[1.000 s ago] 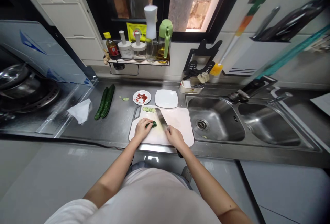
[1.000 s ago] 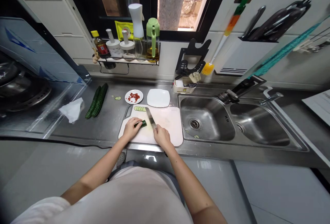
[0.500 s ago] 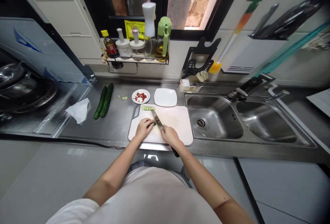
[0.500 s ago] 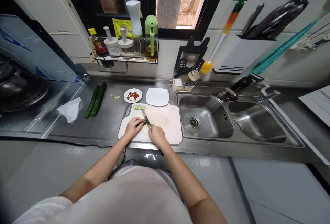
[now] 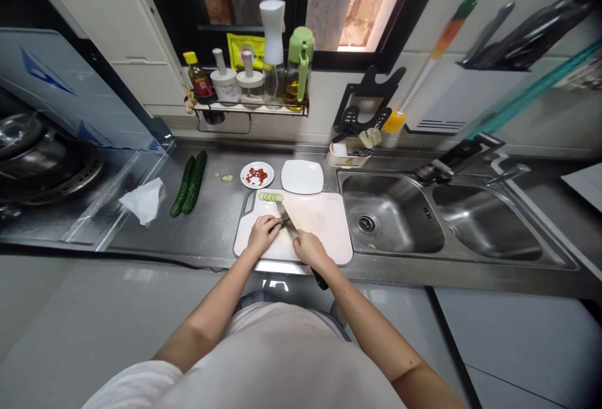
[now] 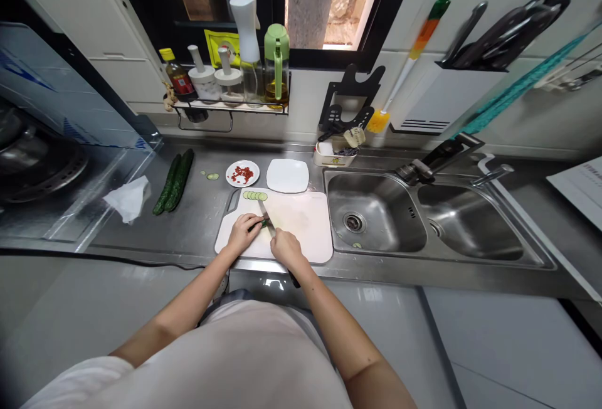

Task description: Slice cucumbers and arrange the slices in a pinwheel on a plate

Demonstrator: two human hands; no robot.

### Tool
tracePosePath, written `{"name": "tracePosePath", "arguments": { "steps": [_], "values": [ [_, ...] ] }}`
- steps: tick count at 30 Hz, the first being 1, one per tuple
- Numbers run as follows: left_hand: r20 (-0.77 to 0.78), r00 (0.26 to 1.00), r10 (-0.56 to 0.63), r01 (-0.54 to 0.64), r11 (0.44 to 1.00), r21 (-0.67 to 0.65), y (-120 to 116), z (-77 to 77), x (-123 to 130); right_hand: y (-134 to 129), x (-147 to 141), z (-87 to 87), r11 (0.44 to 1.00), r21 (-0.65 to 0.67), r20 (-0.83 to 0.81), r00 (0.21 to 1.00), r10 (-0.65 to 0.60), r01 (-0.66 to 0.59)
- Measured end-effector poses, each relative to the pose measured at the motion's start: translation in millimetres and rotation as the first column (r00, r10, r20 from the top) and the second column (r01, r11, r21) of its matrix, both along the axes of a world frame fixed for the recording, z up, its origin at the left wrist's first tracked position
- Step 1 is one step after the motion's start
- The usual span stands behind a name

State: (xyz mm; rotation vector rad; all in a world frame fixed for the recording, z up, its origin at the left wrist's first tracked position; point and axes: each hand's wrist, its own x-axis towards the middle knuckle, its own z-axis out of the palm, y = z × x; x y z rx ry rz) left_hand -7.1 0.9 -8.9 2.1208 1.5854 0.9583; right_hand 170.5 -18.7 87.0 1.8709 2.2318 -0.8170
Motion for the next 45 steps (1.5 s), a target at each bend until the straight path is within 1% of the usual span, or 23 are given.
{"name": "tracePosePath", "arguments": {
  "steps": [7, 12, 18, 26, 32, 37, 41, 45],
  "values": [
    [0.007, 1.0, 0.002, -0.002, 1.0, 0.021, 1.1, -3.5, -0.3, -7.0, 9.0, 1.4, 0.999, -0.037, 0.029, 0.999, 0.03, -0.029],
    [0.006, 1.0, 0.015, -0.015, 1.0, 0.002, 1.5, -3.5, -0.1, -17.5, 20.2, -1.9, 0.998, -0.035, 0.02, 0.998, 0.06, -0.059],
    [0.006, 1.0, 0.022, -0.022, 1.0, -0.009, 2.4, -4.9, -0.2, -20.9, 22.8, -5.3, 0.998, -0.046, 0.026, 0.998, 0.049, -0.048],
    [0.011, 1.0, 0.012, -0.012, 1.0, 0.003, 3.1, -6.1, -0.1, -12.1, 15.3, -7.1, 0.998, -0.032, 0.028, 0.998, 0.058, -0.057],
    [0.005, 1.0, 0.023, -0.023, 1.0, -0.014, 2.3, -5.7, 0.0, 0.2, 3.1, -1.6, 0.997, -0.046, 0.034, 0.997, 0.062, -0.061],
    [0.009, 1.0, 0.011, -0.011, 1.0, 0.016, 2.2, -6.1, -0.7, 12.1, -12.9, 2.5, 0.998, -0.056, 0.042, 0.998, 0.036, -0.033],
    [0.012, 1.0, -0.003, 0.003, 0.998, 0.058, 2.0, -5.9, -1.0, 20.4, -21.8, 0.2, 0.998, -0.054, 0.03, 0.999, 0.015, -0.013],
    [0.019, 1.0, -0.007, 0.005, 0.996, 0.086, 1.8, -6.6, -0.8, 19.0, -18.7, -4.6, 0.999, -0.051, 0.026, 1.0, 0.014, -0.012]
  ]
}}
